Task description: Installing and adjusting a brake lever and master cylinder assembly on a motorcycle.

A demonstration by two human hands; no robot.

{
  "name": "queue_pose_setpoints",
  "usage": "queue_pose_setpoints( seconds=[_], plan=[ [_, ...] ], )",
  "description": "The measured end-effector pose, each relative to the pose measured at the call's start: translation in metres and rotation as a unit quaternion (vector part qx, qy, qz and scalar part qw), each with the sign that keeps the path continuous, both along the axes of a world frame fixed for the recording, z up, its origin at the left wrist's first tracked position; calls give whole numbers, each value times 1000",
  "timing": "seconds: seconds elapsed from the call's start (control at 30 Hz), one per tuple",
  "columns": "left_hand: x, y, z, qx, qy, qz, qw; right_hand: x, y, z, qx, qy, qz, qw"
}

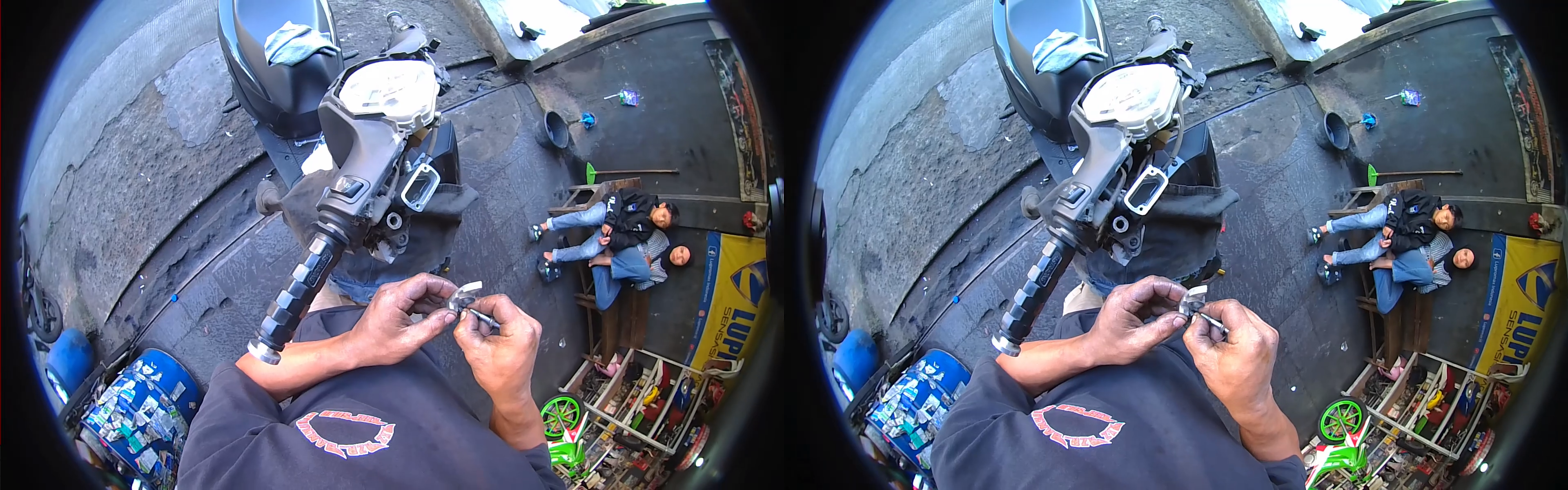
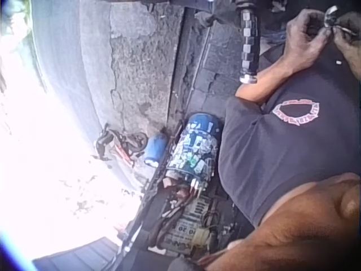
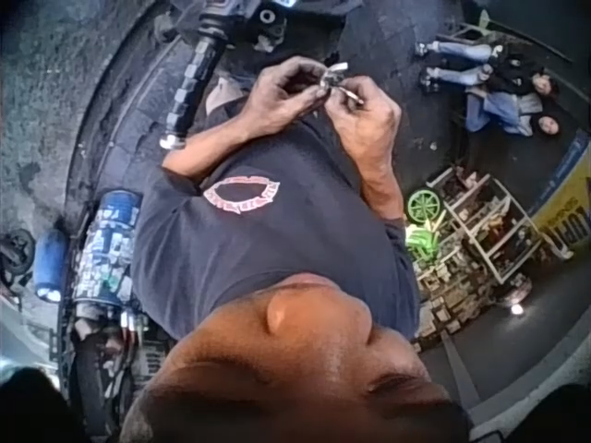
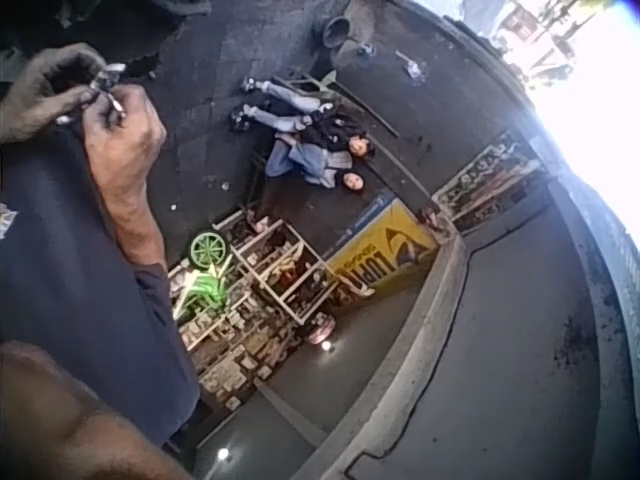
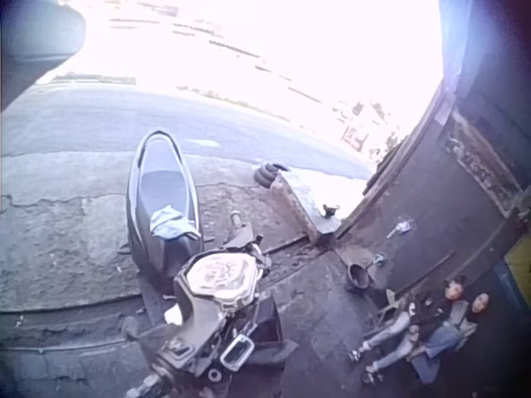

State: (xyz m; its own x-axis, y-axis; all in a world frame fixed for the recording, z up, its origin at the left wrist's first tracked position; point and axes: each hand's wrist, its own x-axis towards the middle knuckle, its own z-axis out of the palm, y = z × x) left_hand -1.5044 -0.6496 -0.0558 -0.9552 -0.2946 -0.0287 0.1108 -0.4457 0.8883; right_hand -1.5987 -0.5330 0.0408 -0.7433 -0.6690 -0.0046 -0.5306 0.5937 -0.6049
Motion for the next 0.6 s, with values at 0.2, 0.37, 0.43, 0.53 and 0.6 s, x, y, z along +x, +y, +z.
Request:
queue_pose_setpoints(
  seconds=[0.2,0.37,0.43,0.53,0.6],
  plan=[
    [0,-3,-1,5,9,-11,1000,1,0,2,8,-61,-37,997],
    [1,-2,2,15,-8,-12,1000,-1,5,2,13,-118,-64,991],
    [0,-3,0,7,-16,-10,1000,-6,7,2,28,-142,-59,988],
    [-1,-3,2,-79,-3,2,997,-2,6,8,25,-125,-69,989],
    [-2,-3,2,-80,-7,19,997,0,4,7,24,-113,-66,991]
  ],
)
